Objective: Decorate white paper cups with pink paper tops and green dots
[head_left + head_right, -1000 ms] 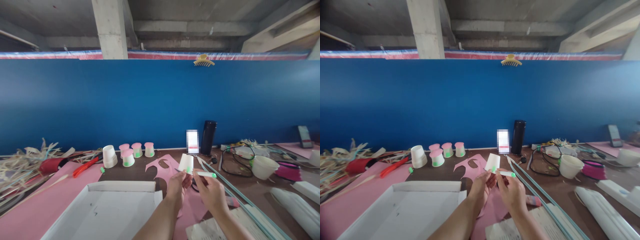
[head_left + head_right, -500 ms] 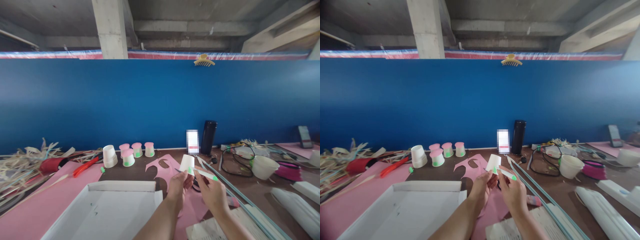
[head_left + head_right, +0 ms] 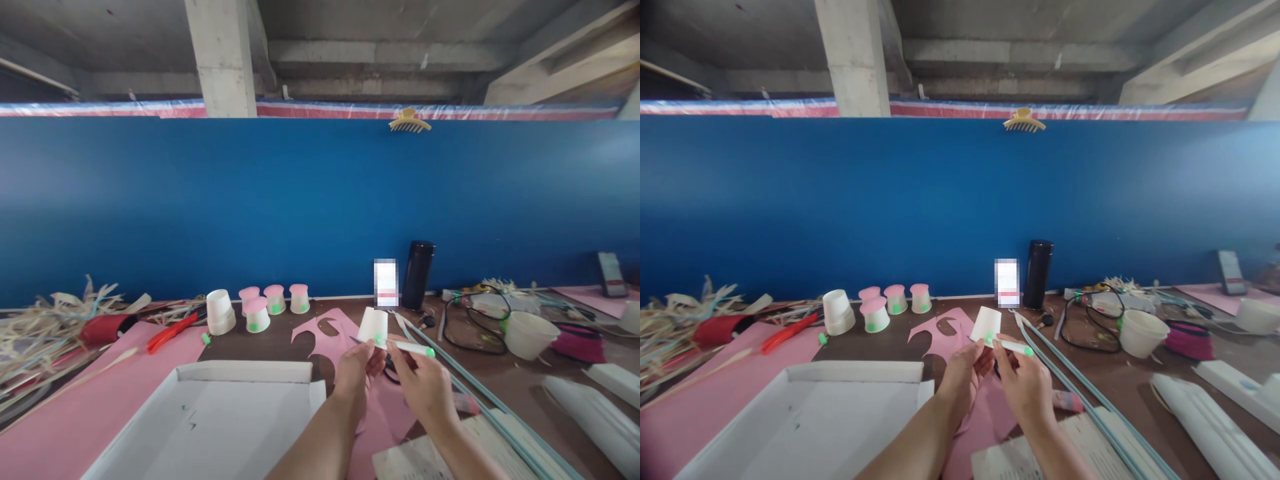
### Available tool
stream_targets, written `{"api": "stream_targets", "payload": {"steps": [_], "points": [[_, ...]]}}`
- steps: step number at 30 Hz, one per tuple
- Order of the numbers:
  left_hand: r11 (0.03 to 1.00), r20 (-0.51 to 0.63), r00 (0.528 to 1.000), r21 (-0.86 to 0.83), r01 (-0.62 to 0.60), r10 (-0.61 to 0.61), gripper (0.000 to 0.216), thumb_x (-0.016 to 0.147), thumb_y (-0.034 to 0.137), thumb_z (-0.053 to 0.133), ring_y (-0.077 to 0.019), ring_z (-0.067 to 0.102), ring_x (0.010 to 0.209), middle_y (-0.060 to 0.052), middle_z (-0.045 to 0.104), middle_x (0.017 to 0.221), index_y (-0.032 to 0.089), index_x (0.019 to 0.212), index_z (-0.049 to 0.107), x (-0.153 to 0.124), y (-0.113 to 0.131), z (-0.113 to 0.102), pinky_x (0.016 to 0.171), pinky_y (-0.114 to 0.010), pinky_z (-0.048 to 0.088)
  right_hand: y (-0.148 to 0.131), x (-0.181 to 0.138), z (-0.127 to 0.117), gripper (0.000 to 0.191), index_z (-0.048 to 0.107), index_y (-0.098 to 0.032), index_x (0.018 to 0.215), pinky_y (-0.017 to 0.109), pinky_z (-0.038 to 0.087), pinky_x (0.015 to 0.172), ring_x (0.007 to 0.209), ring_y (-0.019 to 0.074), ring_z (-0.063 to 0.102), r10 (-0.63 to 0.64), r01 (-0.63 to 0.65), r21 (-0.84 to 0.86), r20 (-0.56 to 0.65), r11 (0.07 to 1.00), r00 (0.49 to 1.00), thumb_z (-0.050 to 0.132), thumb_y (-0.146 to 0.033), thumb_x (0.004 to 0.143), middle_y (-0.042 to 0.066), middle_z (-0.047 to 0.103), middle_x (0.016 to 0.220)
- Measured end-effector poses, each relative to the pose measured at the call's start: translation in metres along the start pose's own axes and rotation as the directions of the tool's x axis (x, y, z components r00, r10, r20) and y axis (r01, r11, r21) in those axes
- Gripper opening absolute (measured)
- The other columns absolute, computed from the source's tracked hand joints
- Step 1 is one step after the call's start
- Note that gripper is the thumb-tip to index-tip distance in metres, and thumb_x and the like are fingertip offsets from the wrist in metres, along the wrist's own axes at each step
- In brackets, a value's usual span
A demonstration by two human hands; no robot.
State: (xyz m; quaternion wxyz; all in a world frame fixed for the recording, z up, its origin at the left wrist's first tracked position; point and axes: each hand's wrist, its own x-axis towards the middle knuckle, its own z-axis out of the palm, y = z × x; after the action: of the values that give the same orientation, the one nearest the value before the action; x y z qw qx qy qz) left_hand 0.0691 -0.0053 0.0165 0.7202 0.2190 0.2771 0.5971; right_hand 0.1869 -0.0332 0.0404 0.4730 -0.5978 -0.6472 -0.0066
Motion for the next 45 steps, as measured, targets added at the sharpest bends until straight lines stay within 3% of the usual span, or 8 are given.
{"api": "stream_targets", "payload": {"steps": [9, 15, 22, 28, 32, 38, 45], "points": [[1.0, 0.004, 1.0, 0.028, 0.003, -0.003, 0.029, 0.07, 0.032, 0.079, -0.0218, 0.068, 0.086, -0.013, 0.07, 0.087, 0.009, 0.086, 0.07, -0.0014, -0.0005, -0.001, 0.08, -0.03, 0.053, 0.0018, 0.0012, 0.0005, 0.038, 0.074, -0.023, 0.101, 0.028, 0.053, 0.076, 0.092, 0.0224, 0.071, -0.002, 0.002, 0.013, -0.008, 1.0, 1.0, 0.05, -0.05, 0.089, 0.006, 0.076, 0.103], [1.0, 0.019, 1.0, 0.022, -0.007, 0.006, 0.03, 0.067, 0.033, 0.081, -0.0229, 0.068, 0.087, -0.012, 0.07, 0.085, 0.01, 0.083, 0.07, -0.0019, 0.0, -0.0004, 0.08, -0.03, 0.053, 0.0009, 0.001, -0.0003, 0.04, 0.075, -0.022, 0.096, 0.028, 0.054, 0.072, 0.085, 0.0233, 0.073, 0.033, -0.032, -0.026, 0.031, 0.999, 0.999, 0.05, -0.052, 0.088, 0.005, 0.078, 0.085], [1.0, 0.021, 1.0, 0.023, 0.001, -0.002, 0.033, 0.067, 0.033, 0.081, -0.0221, 0.068, 0.087, -0.012, 0.07, 0.086, 0.009, 0.086, 0.07, -0.0027, -0.0005, -0.0008, 0.081, -0.03, 0.052, 0.0008, 0.0007, -0.0005, 0.039, 0.074, -0.023, 0.1, 0.027, 0.053, 0.074, 0.089, 0.0224, 0.072, 0.025, -0.025, -0.016, -0.013, 1.0, 1.0, 0.049, -0.051, 0.089, 0.006, 0.077, 0.098], [1.0, -0.001, 1.0, 0.006, 0.006, -0.006, 0.027, 0.069, 0.029, 0.08, -0.0201, 0.068, 0.082, -0.011, 0.07, 0.083, 0.009, 0.084, 0.069, -0.0002, -0.0003, -0.0007, 0.079, -0.029, 0.052, -0.0008, 0.0003, -0.0011, 0.044, 0.076, -0.022, 0.088, 0.027, 0.052, 0.06, 0.07, 0.0227, 0.072, 0.023, -0.022, -0.025, 0.05, 0.999, 0.998, 0.048, -0.056, 0.088, 0.006, 0.077, 0.075], [1.0, -0.032, 0.999, -0.003, 0.013, -0.013, 0.023, 0.068, 0.024, 0.08, -0.0182, 0.068, 0.078, -0.009, 0.069, 0.081, 0.01, 0.082, 0.069, -0.0011, 0.0016, 0.0009, 0.077, -0.028, 0.053, -0.0022, -0.0006, -0.0001, 0.042, 0.076, -0.022, 0.093, 0.026, 0.052, 0.06, 0.071, 0.0212, 0.072, 0.001, -0.002, 0.02, 0.061, 1.0, 0.998, 0.048, -0.054, 0.089, 0.006, 0.078, 0.081], [1.0, -0.01, 1.0, 0.008, 0.012, -0.012, 0.025, 0.071, 0.028, 0.078, -0.0194, 0.068, 0.082, -0.012, 0.07, 0.086, 0.009, 0.084, 0.069, -0.0013, 0.001, 0.0013, 0.079, -0.029, 0.053, -0.0019, 0.0002, 0.0002, 0.047, 0.077, -0.021, 0.09, 0.028, 0.052, 0.064, 0.077, 0.0233, 0.073, -0.022, 0.021, -0.042, -0.01, 0.999, 1.0, 0.046, -0.056, 0.089, 0.008, 0.078, 0.082], [1.0, -0.019, 1.0, -0.014, 0.023, -0.023, 0.022, 0.072, 0.026, 0.077, -0.0212, 0.068, 0.085, -0.012, 0.071, 0.085, 0.009, 0.082, 0.069, -0.0012, 0.0005, 0.0019, 0.081, -0.029, 0.053, -0.003, 0.001, -0.0011, 0.046, 0.077, -0.021, 0.091, 0.028, 0.053, 0.065, 0.077, 0.0235, 0.073, -0.028, 0.029, -0.043, 0.016, 0.999, 0.999, 0.046, -0.055, 0.09, 0.008, 0.078, 0.082]]}}
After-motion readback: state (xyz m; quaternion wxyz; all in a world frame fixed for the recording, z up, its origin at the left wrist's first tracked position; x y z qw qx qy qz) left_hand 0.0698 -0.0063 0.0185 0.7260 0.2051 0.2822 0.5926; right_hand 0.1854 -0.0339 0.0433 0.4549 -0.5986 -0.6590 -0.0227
